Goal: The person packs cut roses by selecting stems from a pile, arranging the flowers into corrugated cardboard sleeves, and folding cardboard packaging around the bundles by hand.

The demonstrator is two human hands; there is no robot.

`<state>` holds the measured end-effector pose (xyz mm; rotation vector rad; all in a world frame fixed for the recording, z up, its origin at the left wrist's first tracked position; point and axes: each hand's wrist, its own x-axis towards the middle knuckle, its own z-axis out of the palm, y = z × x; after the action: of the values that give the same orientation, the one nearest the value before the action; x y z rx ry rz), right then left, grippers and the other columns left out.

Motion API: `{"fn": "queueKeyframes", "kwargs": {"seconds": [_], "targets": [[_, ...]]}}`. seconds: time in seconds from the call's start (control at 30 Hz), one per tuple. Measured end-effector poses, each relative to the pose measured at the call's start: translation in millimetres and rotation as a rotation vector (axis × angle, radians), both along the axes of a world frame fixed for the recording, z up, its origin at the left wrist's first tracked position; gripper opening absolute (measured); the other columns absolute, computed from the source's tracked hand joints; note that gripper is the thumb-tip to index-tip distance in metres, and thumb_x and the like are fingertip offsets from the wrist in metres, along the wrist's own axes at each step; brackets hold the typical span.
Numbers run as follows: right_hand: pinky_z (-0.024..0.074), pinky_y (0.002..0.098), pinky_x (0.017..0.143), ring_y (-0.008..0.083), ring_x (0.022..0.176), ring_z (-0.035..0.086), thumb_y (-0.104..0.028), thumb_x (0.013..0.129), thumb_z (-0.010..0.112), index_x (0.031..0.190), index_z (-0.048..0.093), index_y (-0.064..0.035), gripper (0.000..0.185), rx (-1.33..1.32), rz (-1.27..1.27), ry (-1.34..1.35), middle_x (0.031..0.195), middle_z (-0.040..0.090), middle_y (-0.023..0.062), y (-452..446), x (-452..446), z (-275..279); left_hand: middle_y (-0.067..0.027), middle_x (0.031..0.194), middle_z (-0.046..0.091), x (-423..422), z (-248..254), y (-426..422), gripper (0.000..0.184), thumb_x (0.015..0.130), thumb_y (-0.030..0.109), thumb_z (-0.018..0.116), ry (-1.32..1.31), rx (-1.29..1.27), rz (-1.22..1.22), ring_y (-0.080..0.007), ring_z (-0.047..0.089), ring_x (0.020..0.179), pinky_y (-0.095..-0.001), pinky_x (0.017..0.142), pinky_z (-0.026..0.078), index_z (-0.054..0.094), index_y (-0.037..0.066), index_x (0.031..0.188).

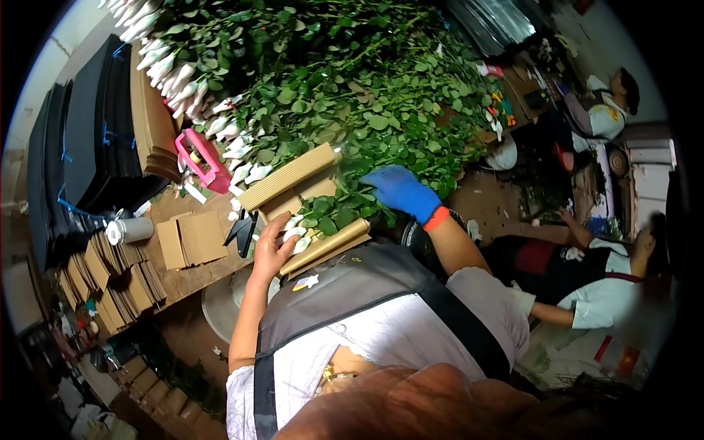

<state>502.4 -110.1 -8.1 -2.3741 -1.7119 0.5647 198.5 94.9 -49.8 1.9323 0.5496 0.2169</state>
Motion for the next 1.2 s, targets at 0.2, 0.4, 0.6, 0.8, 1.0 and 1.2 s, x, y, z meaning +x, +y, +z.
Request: {"fn": "queueKeyframes", "kwargs": {"seconds": [0.2,0.4,0.6,0.8,1.0,1.2], "targets": [[0.0554,0.0469,0.073,0.037,0.083,0.067,-0.02,0.085,0.062,0.108,0.068,-0.0167,0.024,0.481,-0.212,-0.175,0.096,0.07,0.0137,55,50,40,-0.0143,0.13,0.062,0,2,-1,0.05,0.084,0.011,0.076,0.001,-0.032,0.009,-0.0282,0.062,0.115,-0.0352,0.096,0.051,0.059,0.003,0.13],[0.0445,0.042,0.097,0.0283,0.115,0.058,-0.02,0.091,0.059,0.144,0.045,-0.0145,0.055,0.009,0.0,-0.53,0.132,0.057,0.0117,146,92,-70,-0.0151,0.131,0.061,0,2,-2,0.05,0.084,0.01,0.076,0.035,-0.045,0.012,-0.0284,0.062,0.115,-0.0352,0.096,0.051,0.059,0.002,0.13],[0.0422,0.0399,0.099,0.0264,0.117,0.058,-0.017,0.097,0.049,0.144,0.044,-0.0155,0.047,-0.358,0.04,-0.546,0.137,0.055,0.0106,197,99,-70,-0.015,0.129,0.063,2,5,-2,0.05,0.083,0.011,0.077,0.027,-0.013,0.031,-0.0301,0.063,0.115,-0.0367,0.097,0.05,0.06,0.002,0.128],[0.0558,0.0434,0.076,0.0308,0.093,0.072,-0.018,0.086,0.06,0.098,0.073,-0.0106,0.02,-0.295,0.189,-0.417,0.1,0.074,0.0126,210,119,-34,-0.0154,0.126,0.064,0,5,-1,0.047,0.082,0.013,0.077,0.016,-0.014,0.035,-0.0321,0.063,0.113,-0.0382,0.096,0.05,0.062,0.002,0.125],[0.0552,0.0437,0.079,0.0365,0.089,0.07,-0.025,0.073,0.075,0.101,0.071,-0.0032,0.036,-0.483,0.331,-0.101,0.096,0.072,0.02,217,127,126,-0.015,0.121,0.066,5,14,0,0.046,0.082,0.015,0.077,-0.018,0.025,0.039,-0.0334,0.064,0.108,-0.0387,0.091,0.051,0.062,0.003,0.124],[0.0513,0.0423,0.093,0.0273,0.111,0.065,-0.024,0.082,0.072,0.126,0.063,-0.0131,0.046,-0.345,0.208,-0.57,0.118,0.068,0.011,260,159,87,-0.0153,0.121,0.066,5,12,-1,0.046,0.083,0.016,0.077,0.012,-0.024,0.044,-0.0335,0.063,0.108,-0.0382,0.091,0.051,0.061,0.004,0.124]]}}
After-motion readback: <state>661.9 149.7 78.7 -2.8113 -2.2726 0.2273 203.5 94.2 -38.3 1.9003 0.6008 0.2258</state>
